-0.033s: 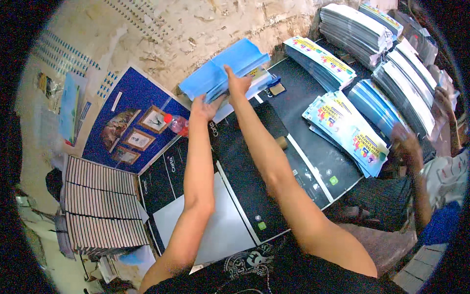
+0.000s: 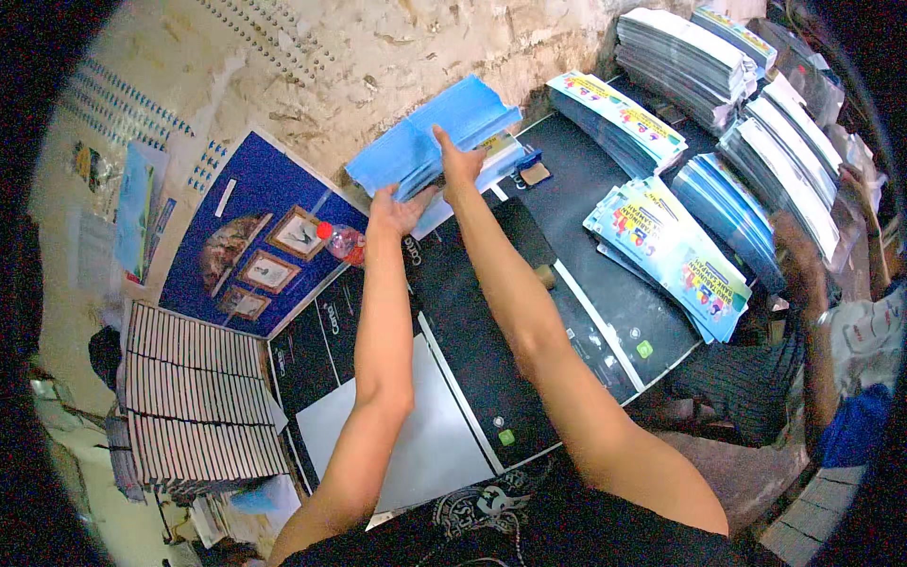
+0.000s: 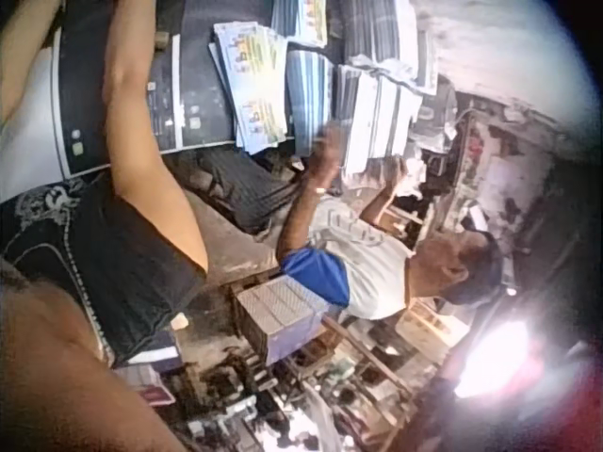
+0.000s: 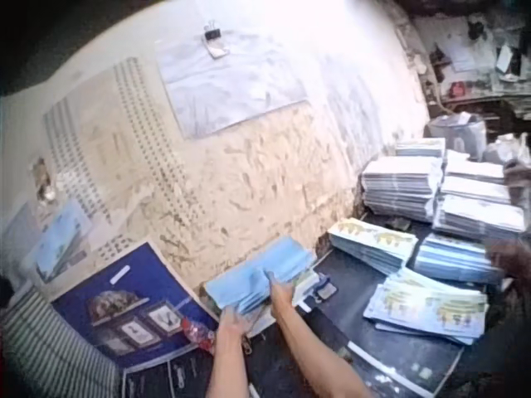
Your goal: The person folds paper booklets by hand, aligns and stacks the completed bundles on the table, and then unscrews the cap from a water bottle.
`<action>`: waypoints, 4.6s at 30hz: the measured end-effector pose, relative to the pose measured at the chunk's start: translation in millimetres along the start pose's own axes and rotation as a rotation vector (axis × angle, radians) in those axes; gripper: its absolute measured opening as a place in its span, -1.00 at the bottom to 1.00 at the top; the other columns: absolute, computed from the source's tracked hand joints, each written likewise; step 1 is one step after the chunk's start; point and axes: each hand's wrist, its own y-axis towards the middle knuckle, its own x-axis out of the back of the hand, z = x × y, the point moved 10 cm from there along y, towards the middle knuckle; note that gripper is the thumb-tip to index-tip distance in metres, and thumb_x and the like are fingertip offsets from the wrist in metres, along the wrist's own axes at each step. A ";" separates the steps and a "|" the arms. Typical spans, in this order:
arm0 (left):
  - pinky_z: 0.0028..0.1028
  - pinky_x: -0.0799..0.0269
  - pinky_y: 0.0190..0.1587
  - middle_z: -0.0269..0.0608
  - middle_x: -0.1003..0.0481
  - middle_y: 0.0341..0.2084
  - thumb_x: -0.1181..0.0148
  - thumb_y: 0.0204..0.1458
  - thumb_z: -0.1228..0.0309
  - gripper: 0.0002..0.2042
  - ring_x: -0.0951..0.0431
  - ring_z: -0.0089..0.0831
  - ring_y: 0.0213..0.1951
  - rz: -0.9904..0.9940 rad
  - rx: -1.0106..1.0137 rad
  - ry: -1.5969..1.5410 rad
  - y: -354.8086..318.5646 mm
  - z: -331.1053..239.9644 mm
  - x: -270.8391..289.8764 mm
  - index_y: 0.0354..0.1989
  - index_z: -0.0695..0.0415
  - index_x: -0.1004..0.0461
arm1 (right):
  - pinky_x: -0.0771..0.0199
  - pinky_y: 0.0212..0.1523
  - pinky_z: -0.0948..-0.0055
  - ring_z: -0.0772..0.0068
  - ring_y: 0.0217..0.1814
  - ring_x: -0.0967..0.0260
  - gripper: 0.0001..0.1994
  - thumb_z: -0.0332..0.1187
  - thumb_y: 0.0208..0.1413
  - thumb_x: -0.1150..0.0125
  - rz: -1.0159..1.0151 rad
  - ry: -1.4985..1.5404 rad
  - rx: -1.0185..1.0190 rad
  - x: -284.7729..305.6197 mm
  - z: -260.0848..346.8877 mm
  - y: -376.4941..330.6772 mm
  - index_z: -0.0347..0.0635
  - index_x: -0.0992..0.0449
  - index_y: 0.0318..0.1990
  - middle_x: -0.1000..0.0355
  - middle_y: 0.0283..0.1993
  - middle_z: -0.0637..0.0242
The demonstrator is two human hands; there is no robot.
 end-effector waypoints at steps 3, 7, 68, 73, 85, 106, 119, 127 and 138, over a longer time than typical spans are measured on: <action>0.07 -0.37 0.26 0.60 -0.31 0.14 0.16 0.23 0.16 -0.35 -0.37 0.31 0.23 -0.037 -0.026 0.102 -8.2 -32.1 52.5 0.25 0.60 -0.06 | -0.26 0.37 0.04 -0.21 0.41 -0.16 0.41 0.17 -0.42 -0.65 0.054 0.076 -0.196 -40.7 -19.3 -48.0 -0.51 0.20 0.42 -0.17 0.38 -0.21; 0.01 -0.20 0.35 0.38 -0.37 0.16 0.05 0.14 0.21 -0.39 -0.38 0.15 0.23 0.012 -0.006 0.166 -5.9 5.6 44.7 0.21 0.52 -0.16 | -0.24 0.38 -0.01 -0.10 0.44 -0.14 0.42 0.12 -0.43 -0.70 -0.181 -0.058 -0.375 -4.3 -30.3 -28.4 -0.51 0.23 0.41 -0.09 0.40 -0.29; 0.23 0.14 0.42 0.05 -0.17 0.30 -0.57 -0.35 -0.08 0.18 -0.08 0.13 0.37 -0.534 -0.656 2.120 -514.1 -20.8 320.0 0.44 0.18 -0.01 | -0.06 0.39 -0.25 -0.16 0.39 -0.14 0.31 0.16 -0.31 -0.56 1.955 -1.456 1.010 0.4 -111.2 -605.2 -0.20 0.20 0.51 -0.19 0.29 -0.10; 0.11 -0.03 0.38 -0.02 -0.25 0.19 -0.59 -0.28 0.11 -0.04 -0.19 -0.03 0.31 -0.586 -0.499 1.993 -535.8 -37.6 343.8 0.35 0.08 -0.19 | -0.03 0.43 -0.18 -0.22 0.42 -0.06 0.25 -0.08 -0.41 -0.64 1.796 -1.769 0.769 38.1 -46.4 -502.3 -0.10 0.04 0.50 -0.13 0.37 -0.07; -0.16 -0.15 0.41 0.10 -0.03 0.45 -0.62 -0.32 0.48 0.18 -0.08 -0.11 0.45 -0.460 -0.998 1.148 -545.0 -9.7 365.1 0.50 0.19 0.11 | 0.12 0.52 0.18 0.13 0.59 0.14 0.21 -0.48 -0.36 -0.34 1.295 -0.736 0.117 96.3 -79.1 -447.3 -0.07 0.24 0.56 0.09 0.56 0.02; 0.27 0.29 0.43 0.15 0.23 0.51 -0.53 -0.29 -0.01 0.22 0.24 0.18 0.51 -0.292 -0.726 2.071 -511.2 63.0 191.6 0.48 0.31 0.13 | 0.00 0.47 0.21 0.19 0.48 -0.04 0.01 -0.49 -0.36 -0.39 1.479 -0.965 0.190 72.8 -61.9 -445.1 -0.24 -0.09 0.42 -0.18 0.37 0.15; 0.14 0.06 0.39 0.07 -0.15 0.26 -0.52 -0.36 0.16 0.11 -0.11 0.10 0.32 -0.533 -0.765 2.094 -481.8 24.2 249.0 0.42 0.27 -0.01 | -0.44 0.09 0.12 -0.05 0.05 -0.49 -0.21 0.36 0.15 -0.07 2.016 -1.465 0.148 -25.7 -113.1 -486.7 -0.38 -0.53 0.01 -0.53 -0.11 -0.17; 0.15 0.06 0.39 0.11 -0.17 0.23 -0.50 -0.35 0.12 0.08 -0.11 0.13 0.31 -0.548 -0.715 2.099 -475.3 20.8 247.3 0.40 0.28 -0.06 | -0.41 0.19 0.19 0.11 0.15 -0.47 -0.24 0.36 0.25 0.09 2.350 -1.405 0.095 -28.5 -166.9 -503.8 -0.24 -0.58 0.09 -0.54 0.11 0.03; 0.13 0.22 0.45 0.07 0.10 0.49 -0.49 -0.32 0.10 0.13 0.07 0.03 0.48 -0.548 -0.693 2.122 -478.5 29.1 252.4 0.45 0.28 0.02 | -0.28 0.33 0.17 -0.02 0.34 -0.30 -0.07 0.44 0.22 0.21 2.317 -1.483 -0.018 -21.4 -187.7 -488.9 -0.39 -0.38 0.26 -0.35 0.32 -0.10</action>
